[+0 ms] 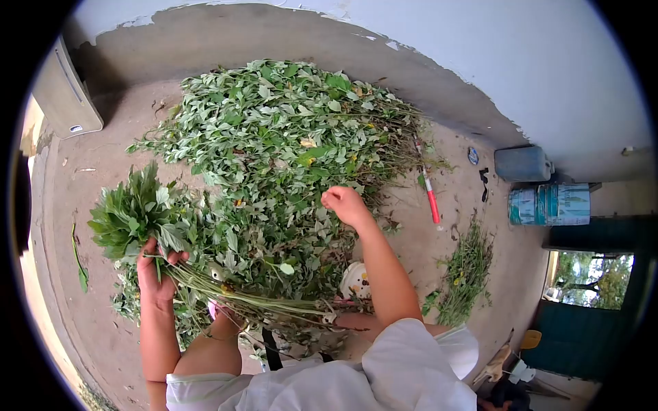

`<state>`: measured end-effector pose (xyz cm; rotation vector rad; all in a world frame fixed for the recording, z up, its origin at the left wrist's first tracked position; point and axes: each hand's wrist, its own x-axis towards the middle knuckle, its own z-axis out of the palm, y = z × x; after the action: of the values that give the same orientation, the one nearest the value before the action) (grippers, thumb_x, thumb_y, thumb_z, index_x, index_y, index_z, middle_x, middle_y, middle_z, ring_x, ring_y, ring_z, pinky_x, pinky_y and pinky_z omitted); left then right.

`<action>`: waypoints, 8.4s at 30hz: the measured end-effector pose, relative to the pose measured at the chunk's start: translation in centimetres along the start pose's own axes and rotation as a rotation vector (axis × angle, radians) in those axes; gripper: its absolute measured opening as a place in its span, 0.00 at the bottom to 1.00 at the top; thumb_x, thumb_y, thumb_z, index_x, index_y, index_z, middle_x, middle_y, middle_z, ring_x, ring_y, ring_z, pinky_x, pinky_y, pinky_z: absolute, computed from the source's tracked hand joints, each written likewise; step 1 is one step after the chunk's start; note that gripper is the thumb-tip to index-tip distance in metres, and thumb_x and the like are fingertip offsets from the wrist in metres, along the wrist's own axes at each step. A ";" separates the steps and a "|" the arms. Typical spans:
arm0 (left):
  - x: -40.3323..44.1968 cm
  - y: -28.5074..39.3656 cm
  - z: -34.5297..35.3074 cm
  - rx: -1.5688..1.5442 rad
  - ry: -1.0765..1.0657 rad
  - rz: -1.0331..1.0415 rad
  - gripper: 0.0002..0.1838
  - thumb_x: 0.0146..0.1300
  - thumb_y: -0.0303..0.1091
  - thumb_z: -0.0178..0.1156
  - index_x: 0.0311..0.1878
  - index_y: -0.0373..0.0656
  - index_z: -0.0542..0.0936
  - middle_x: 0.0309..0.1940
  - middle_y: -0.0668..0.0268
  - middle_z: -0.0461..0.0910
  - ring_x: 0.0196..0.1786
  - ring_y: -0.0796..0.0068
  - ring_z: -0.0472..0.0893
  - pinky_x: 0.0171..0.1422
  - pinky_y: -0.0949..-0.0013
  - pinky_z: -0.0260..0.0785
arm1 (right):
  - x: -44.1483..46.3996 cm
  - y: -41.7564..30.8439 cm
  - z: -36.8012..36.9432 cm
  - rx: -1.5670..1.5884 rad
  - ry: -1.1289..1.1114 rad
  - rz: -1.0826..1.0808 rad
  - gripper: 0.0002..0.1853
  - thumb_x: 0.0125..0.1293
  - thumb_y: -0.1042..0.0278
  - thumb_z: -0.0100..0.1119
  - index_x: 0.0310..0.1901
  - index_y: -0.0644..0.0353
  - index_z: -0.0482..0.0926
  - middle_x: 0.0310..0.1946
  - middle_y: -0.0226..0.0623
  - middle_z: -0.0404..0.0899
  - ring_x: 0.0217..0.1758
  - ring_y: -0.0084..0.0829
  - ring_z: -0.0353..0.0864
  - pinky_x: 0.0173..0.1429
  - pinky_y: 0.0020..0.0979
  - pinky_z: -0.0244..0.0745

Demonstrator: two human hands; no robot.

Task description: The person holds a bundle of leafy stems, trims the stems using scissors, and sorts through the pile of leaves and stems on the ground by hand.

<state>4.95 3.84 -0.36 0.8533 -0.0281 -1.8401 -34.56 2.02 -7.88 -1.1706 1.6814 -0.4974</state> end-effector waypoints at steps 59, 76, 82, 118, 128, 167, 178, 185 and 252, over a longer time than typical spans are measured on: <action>1.4 -1.4 0.3 0.014 0.084 -0.106 0.10 0.57 0.38 0.54 0.26 0.44 0.69 0.20 0.70 0.67 0.21 0.74 0.65 0.31 0.66 0.62 | 1.9 1.5 -3.5 0.059 -0.038 0.116 0.08 0.59 0.68 0.52 0.36 0.63 0.76 0.24 0.29 0.76 0.20 0.16 0.72 0.22 0.17 0.67; 0.9 -0.7 -0.4 -0.035 0.176 -0.096 0.13 0.59 0.40 0.52 0.22 0.44 0.68 0.18 0.68 0.66 0.20 0.72 0.65 0.30 0.67 0.61 | 11.8 -1.9 1.5 -0.398 0.516 -0.286 0.13 0.54 0.76 0.52 0.43 0.59 0.74 0.49 0.43 0.69 0.44 0.40 0.73 0.47 0.34 0.69; 1.0 -0.7 -1.4 -0.019 0.153 -0.080 0.13 0.59 0.39 0.51 0.22 0.44 0.68 0.17 0.69 0.66 0.20 0.73 0.64 0.30 0.68 0.60 | 12.3 -2.1 6.1 -0.664 0.358 -0.269 0.08 0.53 0.71 0.53 0.35 0.53 0.78 0.36 0.38 0.72 0.42 0.39 0.73 0.43 0.37 0.71; 2.2 -1.6 0.3 0.001 0.177 -0.079 0.11 0.59 0.39 0.52 0.25 0.46 0.68 0.18 0.72 0.64 0.19 0.76 0.61 0.27 0.69 0.59 | 4.5 -1.4 -8.5 0.030 0.873 -0.359 0.10 0.64 0.71 0.44 0.44 0.64 0.72 0.29 0.33 0.69 0.27 0.20 0.68 0.28 0.24 0.66; 1.9 -1.6 0.5 0.039 0.222 -0.042 0.11 0.59 0.39 0.52 0.24 0.45 0.68 0.17 0.72 0.64 0.19 0.77 0.61 0.27 0.70 0.58 | 3.5 1.5 -10.6 0.745 0.801 -0.049 0.14 0.53 0.68 0.60 0.39 0.58 0.66 0.26 0.26 0.64 0.22 0.16 0.59 0.20 0.19 0.57; 2.2 -1.4 -0.3 0.031 0.139 -0.088 0.13 0.60 0.40 0.50 0.22 0.45 0.67 0.17 0.70 0.65 0.20 0.75 0.63 0.29 0.70 0.59 | 7.5 1.8 -2.5 0.512 0.330 0.175 0.35 0.60 0.68 0.51 0.60 0.73 0.43 0.41 0.42 0.74 0.27 0.26 0.74 0.27 0.24 0.67; 1.1 -1.9 4.1 0.159 0.228 -0.037 0.16 0.53 0.42 0.61 0.38 0.41 0.72 0.28 0.66 0.73 0.27 0.72 0.71 0.33 0.68 0.65 | -1.0 -9.7 2.0 0.465 0.212 -0.264 0.26 0.62 0.66 0.49 0.57 0.69 0.52 0.27 0.35 0.74 0.32 0.23 0.72 0.44 0.26 0.66; -3.2 -1.3 10.3 0.416 -0.028 0.038 0.23 0.50 0.40 0.64 0.43 0.33 0.72 0.34 0.59 0.76 0.34 0.67 0.75 0.39 0.66 0.69 | -10.3 -13.7 8.1 -0.182 0.126 -0.560 0.20 0.58 0.67 0.54 0.52 0.59 0.65 0.20 0.43 0.72 0.20 0.32 0.74 0.28 0.31 0.66; -16.5 0.1 12.5 0.614 -0.179 0.250 0.12 0.54 0.30 0.59 0.43 0.43 0.73 0.32 0.69 0.76 0.29 0.76 0.74 0.24 0.74 0.66 | -23.5 -22.7 8.8 -0.408 0.101 -0.932 0.11 0.56 0.67 0.49 0.39 0.64 0.70 0.30 0.46 0.73 0.35 0.46 0.73 0.38 0.40 0.71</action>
<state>1.04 12.86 17.85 1.0379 -0.8113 -1.6766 -15.08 13.96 17.10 -2.2693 1.2604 -0.7976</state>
